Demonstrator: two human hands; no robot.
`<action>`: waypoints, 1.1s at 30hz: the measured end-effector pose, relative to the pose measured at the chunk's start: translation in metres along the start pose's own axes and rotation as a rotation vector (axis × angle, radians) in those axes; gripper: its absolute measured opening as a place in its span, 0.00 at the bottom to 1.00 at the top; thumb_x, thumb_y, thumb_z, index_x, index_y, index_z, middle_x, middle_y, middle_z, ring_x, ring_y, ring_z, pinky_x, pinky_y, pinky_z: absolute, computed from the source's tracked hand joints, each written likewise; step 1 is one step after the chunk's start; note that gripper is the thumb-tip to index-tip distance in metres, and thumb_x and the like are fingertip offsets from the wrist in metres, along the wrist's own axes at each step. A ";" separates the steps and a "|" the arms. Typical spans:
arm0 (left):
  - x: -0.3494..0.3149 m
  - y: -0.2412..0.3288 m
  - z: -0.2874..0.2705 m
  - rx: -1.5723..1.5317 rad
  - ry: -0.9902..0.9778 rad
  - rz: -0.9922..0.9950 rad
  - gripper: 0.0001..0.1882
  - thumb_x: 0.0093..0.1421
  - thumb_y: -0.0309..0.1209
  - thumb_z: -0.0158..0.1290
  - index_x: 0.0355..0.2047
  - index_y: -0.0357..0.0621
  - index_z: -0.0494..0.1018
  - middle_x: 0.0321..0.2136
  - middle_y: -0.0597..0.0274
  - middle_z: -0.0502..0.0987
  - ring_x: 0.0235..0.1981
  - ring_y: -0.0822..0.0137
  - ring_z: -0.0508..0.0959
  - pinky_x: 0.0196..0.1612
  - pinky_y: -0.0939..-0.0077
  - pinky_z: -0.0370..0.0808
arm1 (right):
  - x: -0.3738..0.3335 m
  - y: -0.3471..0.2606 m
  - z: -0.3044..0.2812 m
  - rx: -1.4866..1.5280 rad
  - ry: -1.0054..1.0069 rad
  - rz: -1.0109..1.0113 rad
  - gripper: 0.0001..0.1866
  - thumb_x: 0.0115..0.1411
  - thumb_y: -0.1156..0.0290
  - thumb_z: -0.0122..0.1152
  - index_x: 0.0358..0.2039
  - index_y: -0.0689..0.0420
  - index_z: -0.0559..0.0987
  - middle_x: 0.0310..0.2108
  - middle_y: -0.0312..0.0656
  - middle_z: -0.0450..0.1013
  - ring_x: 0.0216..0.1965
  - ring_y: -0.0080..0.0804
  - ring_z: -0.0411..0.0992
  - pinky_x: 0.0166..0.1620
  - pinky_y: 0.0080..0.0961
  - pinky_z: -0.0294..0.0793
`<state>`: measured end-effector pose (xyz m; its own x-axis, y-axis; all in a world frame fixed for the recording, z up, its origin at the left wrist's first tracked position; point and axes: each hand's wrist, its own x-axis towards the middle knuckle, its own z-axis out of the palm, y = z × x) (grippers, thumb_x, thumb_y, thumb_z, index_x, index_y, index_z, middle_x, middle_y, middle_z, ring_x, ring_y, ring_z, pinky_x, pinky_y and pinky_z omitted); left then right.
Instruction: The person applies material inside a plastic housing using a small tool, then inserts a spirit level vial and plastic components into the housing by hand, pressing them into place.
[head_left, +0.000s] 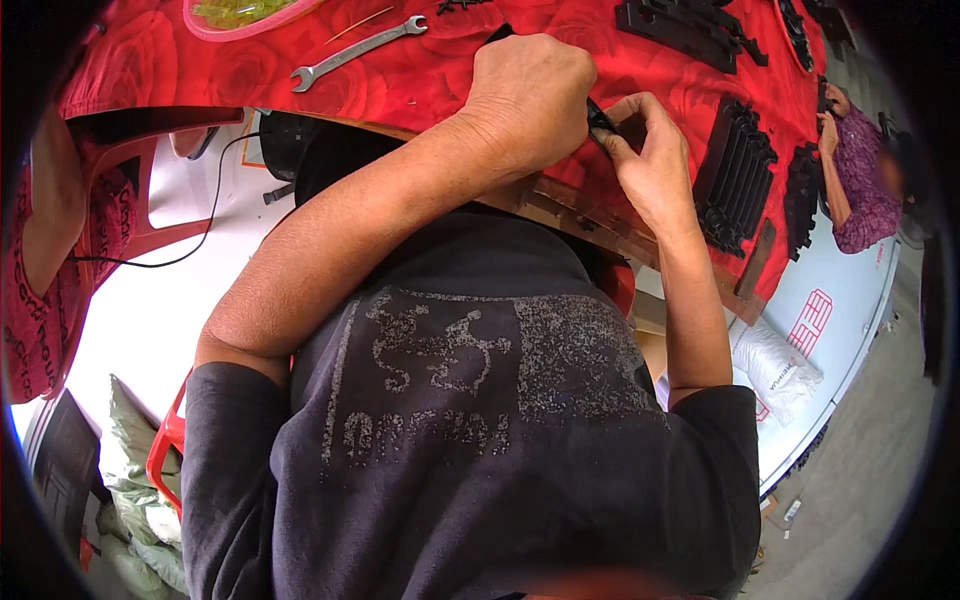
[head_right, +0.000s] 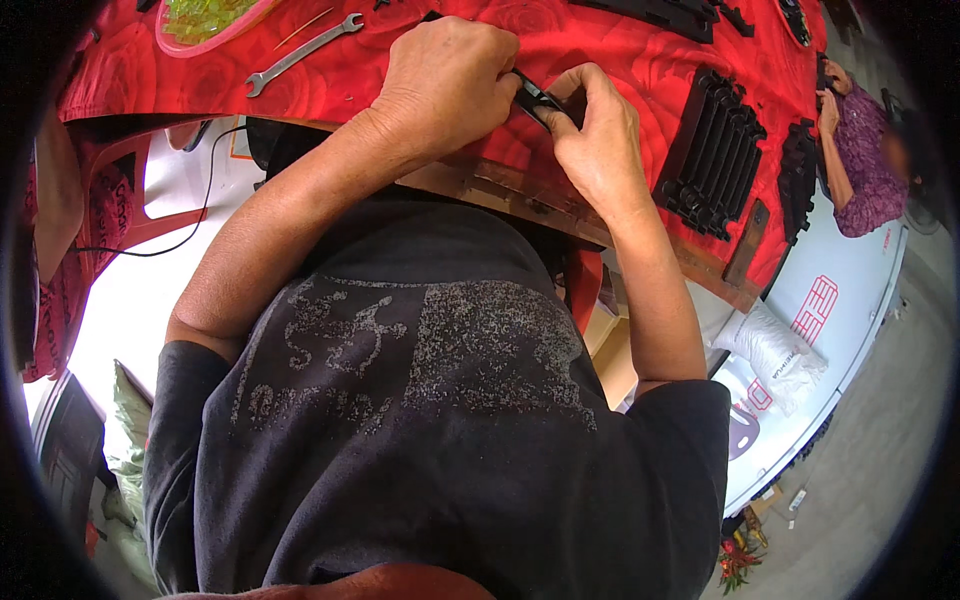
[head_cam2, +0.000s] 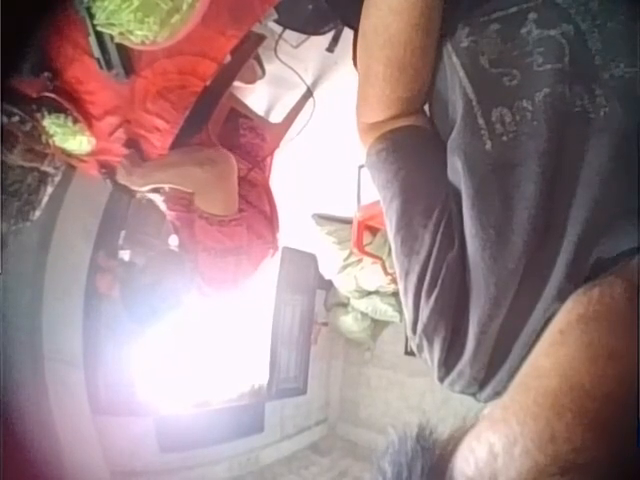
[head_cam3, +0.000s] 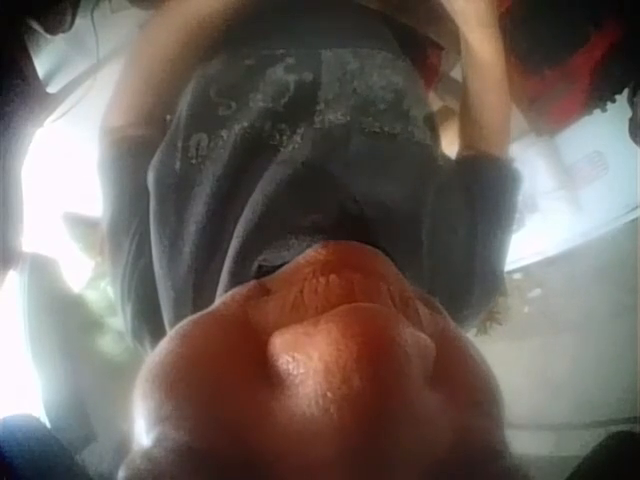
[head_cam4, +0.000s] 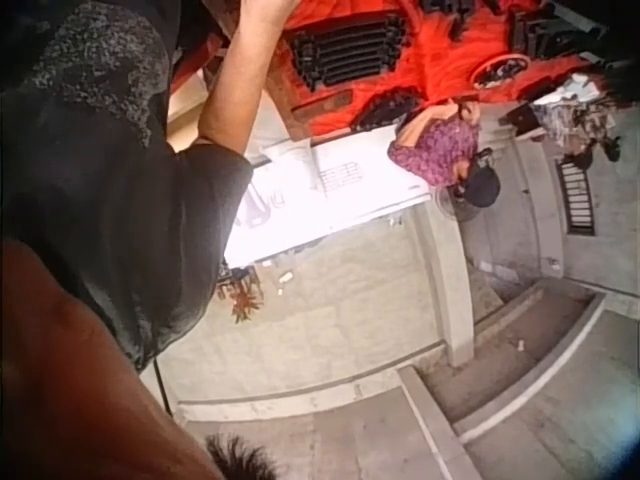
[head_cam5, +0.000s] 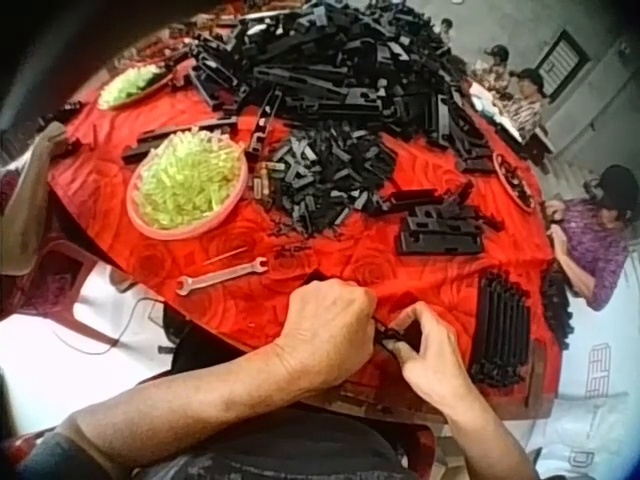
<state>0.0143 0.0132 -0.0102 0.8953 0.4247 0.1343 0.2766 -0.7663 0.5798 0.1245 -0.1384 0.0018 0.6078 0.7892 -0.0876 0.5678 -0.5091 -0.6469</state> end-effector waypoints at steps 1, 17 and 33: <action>0.000 0.000 0.000 0.001 0.000 0.001 0.07 0.51 0.33 0.59 0.25 0.42 0.79 0.22 0.51 0.79 0.29 0.47 0.82 0.33 0.51 0.78 | 0.000 0.000 0.000 0.001 0.001 0.000 0.13 0.53 0.81 0.69 0.37 0.63 0.75 0.33 0.48 0.79 0.37 0.46 0.79 0.43 0.37 0.76; 0.003 0.000 -0.005 0.008 -0.009 -0.010 0.08 0.51 0.33 0.59 0.25 0.41 0.79 0.21 0.49 0.79 0.29 0.45 0.82 0.33 0.50 0.79 | 0.006 0.002 -0.002 -0.048 0.031 -0.280 0.17 0.50 0.87 0.68 0.40 0.63 0.74 0.39 0.45 0.76 0.37 0.41 0.78 0.43 0.34 0.78; 0.007 -0.002 -0.004 -0.011 -0.008 0.006 0.08 0.50 0.32 0.58 0.25 0.40 0.80 0.22 0.48 0.80 0.29 0.45 0.82 0.32 0.50 0.79 | 0.019 0.010 -0.014 -0.212 -0.093 -0.639 0.08 0.52 0.84 0.68 0.33 0.64 0.80 0.46 0.46 0.77 0.43 0.44 0.80 0.42 0.33 0.83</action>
<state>0.0186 0.0193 -0.0070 0.8996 0.4166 0.1310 0.2677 -0.7631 0.5883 0.1501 -0.1334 0.0043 0.0721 0.9789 0.1912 0.9020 0.0178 -0.4314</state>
